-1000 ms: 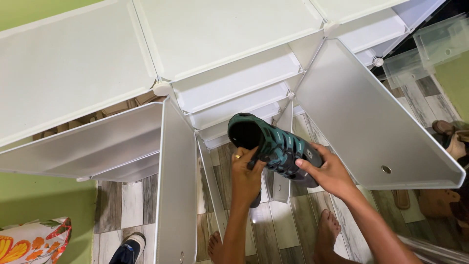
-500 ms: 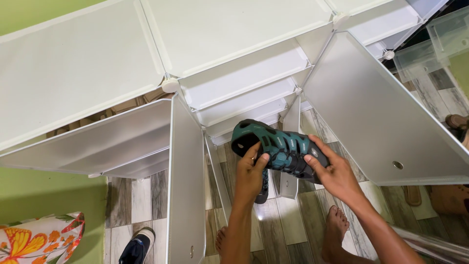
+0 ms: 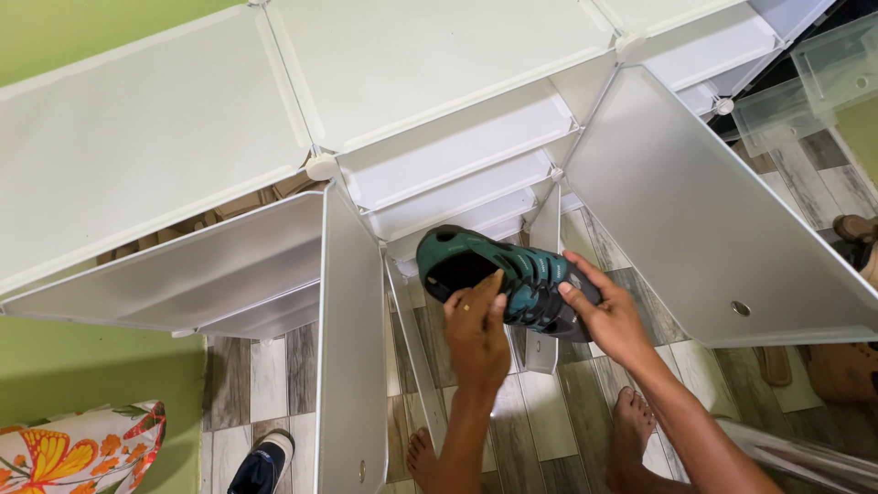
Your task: Organizing and cleaning shoes and placing them into a multi-tier shoe rack.
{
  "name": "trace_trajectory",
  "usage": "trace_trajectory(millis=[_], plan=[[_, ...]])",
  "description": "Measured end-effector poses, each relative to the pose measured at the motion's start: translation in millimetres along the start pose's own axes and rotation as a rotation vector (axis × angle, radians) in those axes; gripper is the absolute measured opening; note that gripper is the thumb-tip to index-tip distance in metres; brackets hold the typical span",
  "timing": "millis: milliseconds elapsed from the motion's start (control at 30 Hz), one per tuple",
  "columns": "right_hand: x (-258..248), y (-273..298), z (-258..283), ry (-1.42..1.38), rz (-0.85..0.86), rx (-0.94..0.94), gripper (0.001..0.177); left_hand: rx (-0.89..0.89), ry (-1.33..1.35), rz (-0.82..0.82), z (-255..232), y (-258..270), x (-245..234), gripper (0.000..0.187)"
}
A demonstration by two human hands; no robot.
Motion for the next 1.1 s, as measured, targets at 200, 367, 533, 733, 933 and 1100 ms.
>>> trace_trajectory(millis=[200,367,533,733,933,1100], plan=[[-15,4,11,0.203,-0.002,0.097,0.062,0.005,-0.095,0.086,-11,-9,17,0.057],[-10,18,67,0.108,0.233,-0.121,0.091,-0.213,0.037,-0.021,11,-24,2,0.055],[-9,14,59,-0.03,0.198,-0.136,0.093,-0.063,-0.084,0.051,-18,-32,0,0.069],[-33,-11,53,-0.113,-0.041,-0.083,0.089,-0.012,-0.048,0.193,-13,-27,10,0.063],[-33,-69,35,-0.126,-0.276,-0.123,0.085,0.03,-0.107,0.244,-25,-24,9,0.057],[-10,-133,-1,-0.385,-0.326,-0.183,0.09,0.106,-0.064,0.195,-23,-24,4,0.051]])
Point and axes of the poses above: each hand's wrist, its own y-axis away from the middle knuckle, its own x-axis out of the palm, z = x × y, the point moved 9 cm from there along -y, towards the middle knuckle, and after that the axes turned 8 degrees about -x, right-handed, at the moved point
